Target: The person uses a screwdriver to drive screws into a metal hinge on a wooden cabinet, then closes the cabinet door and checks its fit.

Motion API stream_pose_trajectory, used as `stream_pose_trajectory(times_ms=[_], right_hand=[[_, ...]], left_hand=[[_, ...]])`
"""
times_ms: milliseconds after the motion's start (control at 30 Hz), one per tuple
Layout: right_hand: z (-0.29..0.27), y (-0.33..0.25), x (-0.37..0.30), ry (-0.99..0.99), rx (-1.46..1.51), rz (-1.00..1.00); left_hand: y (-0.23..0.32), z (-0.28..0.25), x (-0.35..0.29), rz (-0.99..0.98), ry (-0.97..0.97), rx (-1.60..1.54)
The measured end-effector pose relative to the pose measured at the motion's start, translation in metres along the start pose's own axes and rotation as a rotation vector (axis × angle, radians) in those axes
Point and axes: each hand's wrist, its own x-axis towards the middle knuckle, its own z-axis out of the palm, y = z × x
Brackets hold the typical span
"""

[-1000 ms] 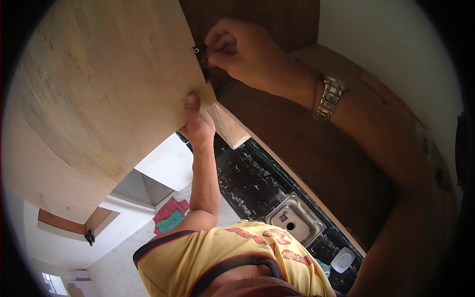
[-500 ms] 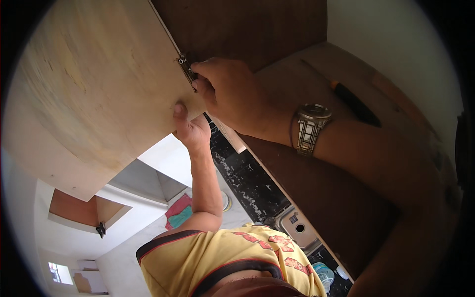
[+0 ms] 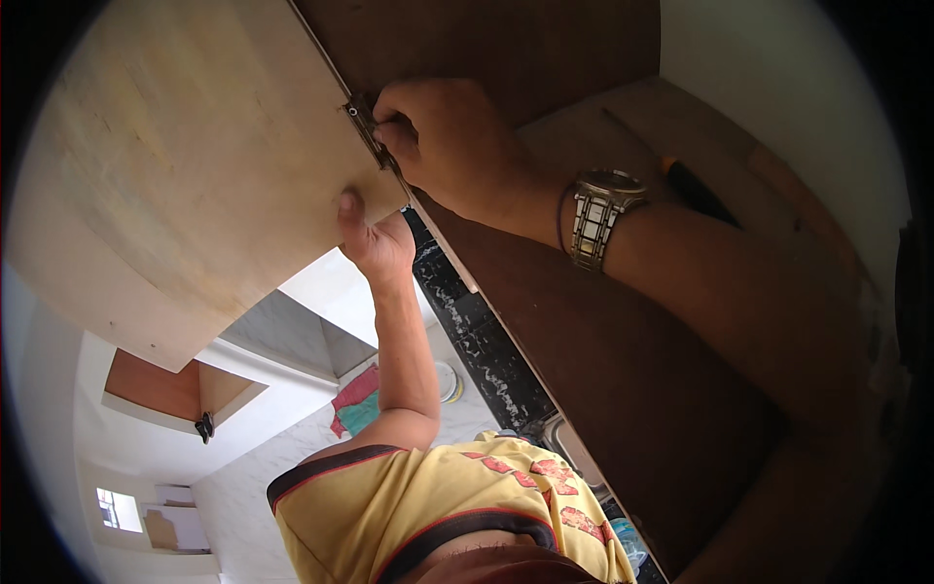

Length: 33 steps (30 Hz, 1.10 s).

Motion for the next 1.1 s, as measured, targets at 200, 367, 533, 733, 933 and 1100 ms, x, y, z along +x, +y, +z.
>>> stream_pose_trajectory(times_ms=[200,367,533,733,933,1100], right_hand=[[0.007,0.009,0.001,-0.004,-0.047,-0.027],[0.005,0.019,-0.003,-0.041,0.056,-0.017],[0.003,0.023,-0.006,-0.080,0.114,0.017],[0.000,0.029,-0.005,-0.117,-0.074,-0.110],[0.000,0.033,-0.002,-0.144,-0.064,-0.005],[-0.024,0.042,-0.011,-0.295,-0.111,-0.072]], left_hand=[[-0.006,-0.007,-0.002,-0.022,-0.049,-0.008],[-0.011,-0.009,-0.007,-0.036,-0.064,-0.067],[-0.014,-0.012,-0.010,-0.041,-0.068,-0.084],[-0.019,-0.010,-0.011,-0.050,-0.106,-0.126],[-0.023,-0.012,-0.011,-0.040,-0.126,-0.082],[-0.043,-0.020,-0.016,-0.010,-0.040,-0.142]])
